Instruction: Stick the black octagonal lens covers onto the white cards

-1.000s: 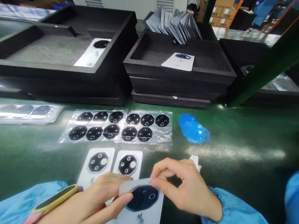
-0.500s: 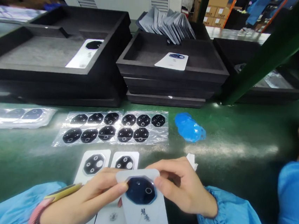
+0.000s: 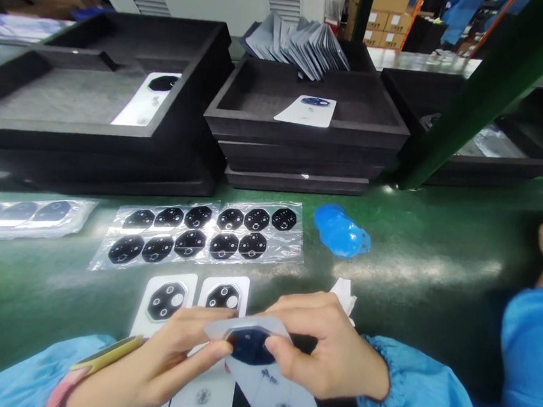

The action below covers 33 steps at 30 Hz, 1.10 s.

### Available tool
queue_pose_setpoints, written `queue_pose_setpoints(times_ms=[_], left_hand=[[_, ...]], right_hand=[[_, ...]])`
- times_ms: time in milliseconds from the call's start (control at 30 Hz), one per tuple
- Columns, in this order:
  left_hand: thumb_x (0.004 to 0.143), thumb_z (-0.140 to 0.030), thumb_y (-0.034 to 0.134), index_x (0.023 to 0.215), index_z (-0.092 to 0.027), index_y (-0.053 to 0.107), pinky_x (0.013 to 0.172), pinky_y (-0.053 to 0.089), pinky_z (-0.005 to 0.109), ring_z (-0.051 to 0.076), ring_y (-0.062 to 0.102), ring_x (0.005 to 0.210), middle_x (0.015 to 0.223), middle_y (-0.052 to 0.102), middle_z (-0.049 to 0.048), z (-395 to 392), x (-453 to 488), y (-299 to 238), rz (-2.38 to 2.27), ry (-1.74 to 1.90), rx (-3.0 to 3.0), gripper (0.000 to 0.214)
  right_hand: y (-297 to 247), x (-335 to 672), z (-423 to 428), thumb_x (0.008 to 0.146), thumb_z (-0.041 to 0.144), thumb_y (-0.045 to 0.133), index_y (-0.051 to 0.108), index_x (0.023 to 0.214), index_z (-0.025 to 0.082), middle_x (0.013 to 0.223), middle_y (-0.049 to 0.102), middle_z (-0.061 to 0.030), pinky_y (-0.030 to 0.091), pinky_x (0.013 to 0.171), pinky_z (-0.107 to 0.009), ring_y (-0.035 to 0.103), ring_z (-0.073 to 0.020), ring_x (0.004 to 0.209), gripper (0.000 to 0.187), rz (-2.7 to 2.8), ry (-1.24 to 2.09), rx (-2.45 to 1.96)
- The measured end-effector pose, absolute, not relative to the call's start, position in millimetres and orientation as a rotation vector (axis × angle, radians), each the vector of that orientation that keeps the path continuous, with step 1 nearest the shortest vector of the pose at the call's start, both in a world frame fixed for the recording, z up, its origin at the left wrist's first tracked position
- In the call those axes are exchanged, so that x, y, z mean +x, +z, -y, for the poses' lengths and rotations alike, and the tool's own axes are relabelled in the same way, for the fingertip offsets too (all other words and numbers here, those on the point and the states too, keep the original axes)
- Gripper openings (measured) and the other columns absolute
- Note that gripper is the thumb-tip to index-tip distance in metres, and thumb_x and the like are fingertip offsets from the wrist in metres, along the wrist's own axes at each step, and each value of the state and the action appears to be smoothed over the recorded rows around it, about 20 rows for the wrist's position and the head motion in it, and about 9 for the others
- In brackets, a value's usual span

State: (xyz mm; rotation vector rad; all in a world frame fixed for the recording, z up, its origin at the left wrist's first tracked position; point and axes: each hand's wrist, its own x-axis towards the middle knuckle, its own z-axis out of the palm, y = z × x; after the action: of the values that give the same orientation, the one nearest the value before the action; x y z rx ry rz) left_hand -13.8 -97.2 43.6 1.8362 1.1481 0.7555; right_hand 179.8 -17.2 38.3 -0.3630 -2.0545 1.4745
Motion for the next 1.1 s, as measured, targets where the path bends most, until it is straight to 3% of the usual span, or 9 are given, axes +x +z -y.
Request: queue_pose_setpoints(times_ms=[200, 333, 467, 667, 867, 1100], left_hand=[[0.098, -0.047, 0.035, 0.065, -0.015, 0.06, 0.057, 0.045, 0.017, 0.011, 0.059, 0.059, 0.065, 0.065, 0.0026, 96.8, -14.5, 46.7, -1.053, 0.706, 1.395, 0.053], [0.093, -0.055, 0.042, 0.058, -0.014, 0.062, 0.051, 0.044, 0.016, 0.01, 0.056, 0.051, 0.057, 0.066, 0.0039, 96.4, -15.2, 51.0, -1.025, 0.68, 1.14, 0.057], [0.092, -0.054, 0.045, 0.056, -0.014, 0.066, 0.058, 0.049, 0.018, 0.013, 0.062, 0.054, 0.054, 0.067, 0.0057, 99.8, -15.2, 51.8, -1.065, 0.704, 1.006, 0.058], [0.094, -0.05, 0.042, 0.055, -0.014, 0.066, 0.052, 0.048, 0.017, 0.012, 0.061, 0.051, 0.053, 0.068, 0.0062, 103.4, -17.7, 49.8, -1.085, 0.697, 1.024, 0.059], [0.097, -0.044, 0.04, 0.06, -0.013, 0.063, 0.049, 0.046, 0.017, 0.012, 0.061, 0.051, 0.056, 0.068, 0.0061, 104.0, -18.8, 48.9, -1.073, 0.728, 1.136, 0.053], [0.095, -0.055, 0.033, 0.06, -0.017, 0.056, 0.049, 0.043, 0.019, 0.011, 0.051, 0.051, 0.056, 0.061, 0.0012, 101.5, -15.1, 52.5, -1.24, 0.758, 1.305, 0.057]], right_hand=[[36.2, 176.8, 17.7, 0.094, 0.045, 0.044, 0.056, 0.059, 0.016, 0.056, 0.047, 0.002, 0.032, 0.045, -0.021, 0.04, -0.0082, 0.049, 0.047, 1.997, 1.623, -0.564], [35.2, 178.1, 19.2, 0.091, 0.058, 0.042, 0.059, 0.067, 0.015, 0.06, 0.05, 0.0008, 0.036, 0.049, -0.021, 0.045, -0.0101, 0.054, 0.051, 1.974, 1.828, -0.68], [33.2, 181.5, 21.2, 0.086, 0.065, 0.045, 0.063, 0.081, 0.015, 0.058, 0.047, 0.0018, 0.039, 0.049, -0.021, 0.045, -0.011, 0.054, 0.053, 1.904, 2.051, -0.733], [33.8, 181.0, 23.1, 0.083, 0.06, 0.054, 0.059, 0.104, 0.015, 0.071, 0.051, -0.0004, 0.042, 0.053, -0.022, 0.048, -0.011, 0.059, 0.05, 1.823, 2.234, -0.643], [33.6, 180.8, 22.1, 0.084, 0.049, 0.053, 0.057, 0.099, 0.013, 0.067, 0.048, 0.0011, 0.042, 0.05, -0.022, 0.043, -0.0096, 0.054, 0.039, 1.899, 2.193, -0.639], [32.0, 181.6, 24.2, 0.086, 0.048, 0.053, 0.059, 0.103, 0.015, 0.064, 0.046, 0.0024, 0.04, 0.048, -0.02, 0.041, -0.0088, 0.052, 0.037, 1.915, 2.136, -0.653]])
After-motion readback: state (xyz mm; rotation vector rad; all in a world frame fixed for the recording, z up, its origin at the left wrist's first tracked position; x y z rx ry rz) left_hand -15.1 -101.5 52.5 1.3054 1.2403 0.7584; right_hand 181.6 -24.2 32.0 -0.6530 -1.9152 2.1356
